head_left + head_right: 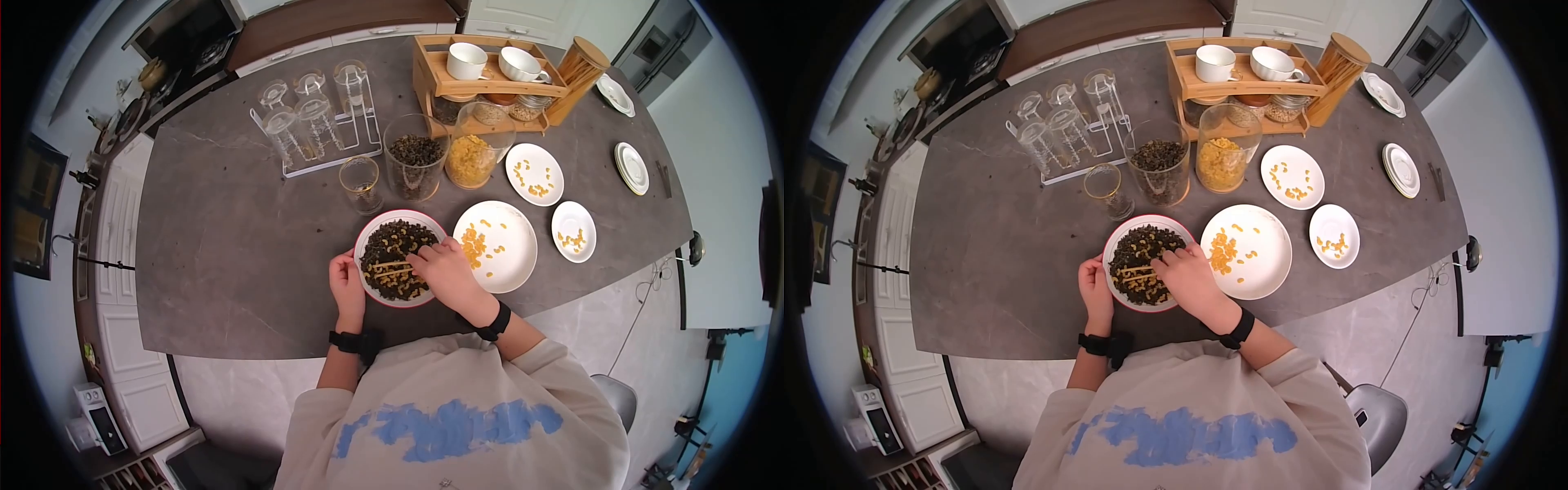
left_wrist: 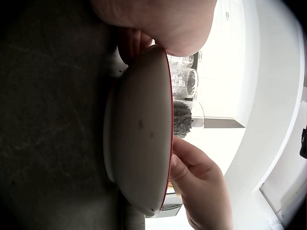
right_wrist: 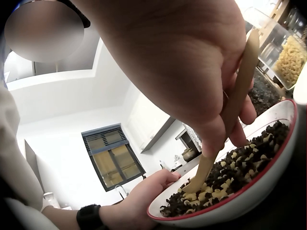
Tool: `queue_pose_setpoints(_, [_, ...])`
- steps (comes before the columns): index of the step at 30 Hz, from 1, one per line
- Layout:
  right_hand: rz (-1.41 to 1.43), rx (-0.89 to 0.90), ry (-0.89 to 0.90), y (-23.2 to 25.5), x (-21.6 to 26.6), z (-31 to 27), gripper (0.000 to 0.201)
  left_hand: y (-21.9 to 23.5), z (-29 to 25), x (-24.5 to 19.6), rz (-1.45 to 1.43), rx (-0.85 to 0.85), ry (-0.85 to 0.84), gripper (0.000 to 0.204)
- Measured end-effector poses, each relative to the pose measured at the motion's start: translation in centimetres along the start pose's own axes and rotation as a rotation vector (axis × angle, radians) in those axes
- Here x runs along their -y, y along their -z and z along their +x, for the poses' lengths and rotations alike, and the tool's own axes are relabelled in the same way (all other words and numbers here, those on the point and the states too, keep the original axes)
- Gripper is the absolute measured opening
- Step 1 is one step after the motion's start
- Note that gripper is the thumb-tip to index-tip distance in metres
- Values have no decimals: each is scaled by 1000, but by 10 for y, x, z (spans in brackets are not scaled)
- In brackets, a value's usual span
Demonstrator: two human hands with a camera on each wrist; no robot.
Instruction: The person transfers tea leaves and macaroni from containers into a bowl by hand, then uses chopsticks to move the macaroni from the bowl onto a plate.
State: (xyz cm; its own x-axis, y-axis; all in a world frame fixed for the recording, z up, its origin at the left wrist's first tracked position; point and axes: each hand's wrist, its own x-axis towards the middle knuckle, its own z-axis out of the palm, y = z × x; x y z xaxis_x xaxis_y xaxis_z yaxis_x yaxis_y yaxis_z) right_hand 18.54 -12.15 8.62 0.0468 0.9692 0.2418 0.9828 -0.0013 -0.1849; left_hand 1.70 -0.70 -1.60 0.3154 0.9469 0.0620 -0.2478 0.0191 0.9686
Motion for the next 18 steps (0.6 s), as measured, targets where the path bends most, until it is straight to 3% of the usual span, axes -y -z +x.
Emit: queue_pose_setpoints(18, [2,-54,-36,-8,-2,8,18,1,1,1,-13,11,-7,4])
